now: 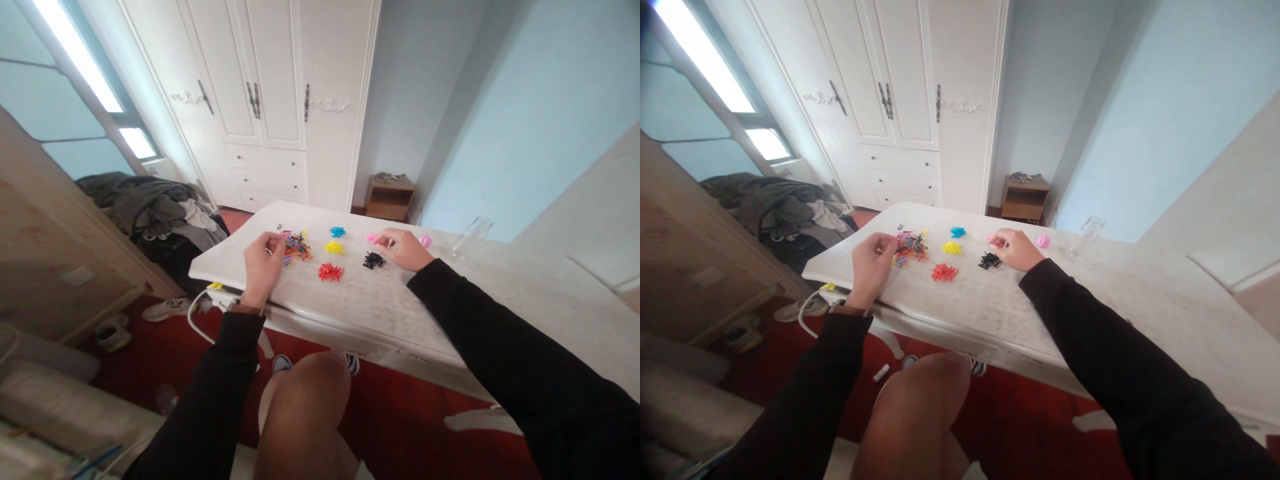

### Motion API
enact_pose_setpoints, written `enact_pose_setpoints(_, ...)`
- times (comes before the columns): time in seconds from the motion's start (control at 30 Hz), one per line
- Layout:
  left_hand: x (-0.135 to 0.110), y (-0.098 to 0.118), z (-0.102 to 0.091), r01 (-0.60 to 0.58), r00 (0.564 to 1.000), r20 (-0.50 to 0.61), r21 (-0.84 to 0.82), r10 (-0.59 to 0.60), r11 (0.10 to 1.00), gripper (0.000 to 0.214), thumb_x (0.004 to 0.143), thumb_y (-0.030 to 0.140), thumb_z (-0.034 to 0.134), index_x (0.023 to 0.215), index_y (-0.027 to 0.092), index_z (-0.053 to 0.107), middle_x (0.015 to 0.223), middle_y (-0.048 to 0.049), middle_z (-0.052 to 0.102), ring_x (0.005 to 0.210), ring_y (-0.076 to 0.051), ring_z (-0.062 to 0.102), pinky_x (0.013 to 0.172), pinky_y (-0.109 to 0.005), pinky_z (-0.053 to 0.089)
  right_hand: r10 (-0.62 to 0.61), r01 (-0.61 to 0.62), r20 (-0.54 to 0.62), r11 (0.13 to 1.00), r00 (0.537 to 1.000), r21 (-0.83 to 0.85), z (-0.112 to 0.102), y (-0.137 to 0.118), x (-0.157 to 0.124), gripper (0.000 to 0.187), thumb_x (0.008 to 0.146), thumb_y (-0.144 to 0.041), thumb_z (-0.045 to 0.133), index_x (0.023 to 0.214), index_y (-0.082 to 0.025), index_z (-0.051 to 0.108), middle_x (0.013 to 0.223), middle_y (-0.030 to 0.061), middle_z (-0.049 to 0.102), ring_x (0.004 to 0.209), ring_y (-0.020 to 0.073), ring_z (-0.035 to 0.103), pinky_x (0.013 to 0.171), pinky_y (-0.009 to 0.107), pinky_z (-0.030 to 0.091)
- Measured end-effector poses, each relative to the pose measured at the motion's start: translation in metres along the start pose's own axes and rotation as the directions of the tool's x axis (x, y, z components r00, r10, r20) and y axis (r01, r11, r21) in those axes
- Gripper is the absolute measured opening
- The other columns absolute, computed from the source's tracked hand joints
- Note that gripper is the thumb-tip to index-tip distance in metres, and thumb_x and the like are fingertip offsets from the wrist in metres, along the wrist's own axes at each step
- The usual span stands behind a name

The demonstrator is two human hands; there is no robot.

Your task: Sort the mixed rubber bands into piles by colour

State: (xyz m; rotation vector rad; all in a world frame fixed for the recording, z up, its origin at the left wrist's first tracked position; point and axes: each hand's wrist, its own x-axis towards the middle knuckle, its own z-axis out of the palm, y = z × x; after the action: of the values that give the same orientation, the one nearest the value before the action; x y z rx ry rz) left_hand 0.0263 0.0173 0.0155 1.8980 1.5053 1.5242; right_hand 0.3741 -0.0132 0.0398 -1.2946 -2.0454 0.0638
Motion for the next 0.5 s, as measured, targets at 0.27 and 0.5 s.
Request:
enact_pose_setpoints(0.27, 0.006, -0.019, -0.015, -0.154, 0.962, 0.244, 0.133, 0.118, 0.979, 0.014, 0.071, 0.018, 0.059, 0.077, 0.017, 0.072, 0.079, -0.0039, 0.067, 0.071, -0.018, 0.058, 0.073, -0.031, 0.047, -0.019, 0.019, 0.013, 1.000, 1.000, 0.004, 0.000, 0.000, 0.000, 0.010, 0.078, -0.021, 0.063, 0.081, -0.018, 0.072, 0.080, 0.0063, 0.072, 0.071, 0.0190, 0.063, 0.067, 0.031, 0.048)
enact_pose_setpoints(0.5, 0.006, -0.020, -0.011, -0.217, 0.927, 0.347, 0.190, 0.141, 0.958, 0.007, 0.069, 0.024, 0.069, 0.073, 0.018, 0.070, 0.087, -0.0063, 0.070, 0.080, -0.022, 0.063, 0.082, -0.034, 0.050, -0.019, 0.019, 0.013, 1.000, 1.000, -0.007, 0.000, -0.002, -0.001, 0.009, 0.078, -0.022, 0.064, 0.080, -0.018, 0.072, 0.079, 0.0062, 0.071, 0.070, 0.0193, 0.063, 0.067, 0.032, 0.048)
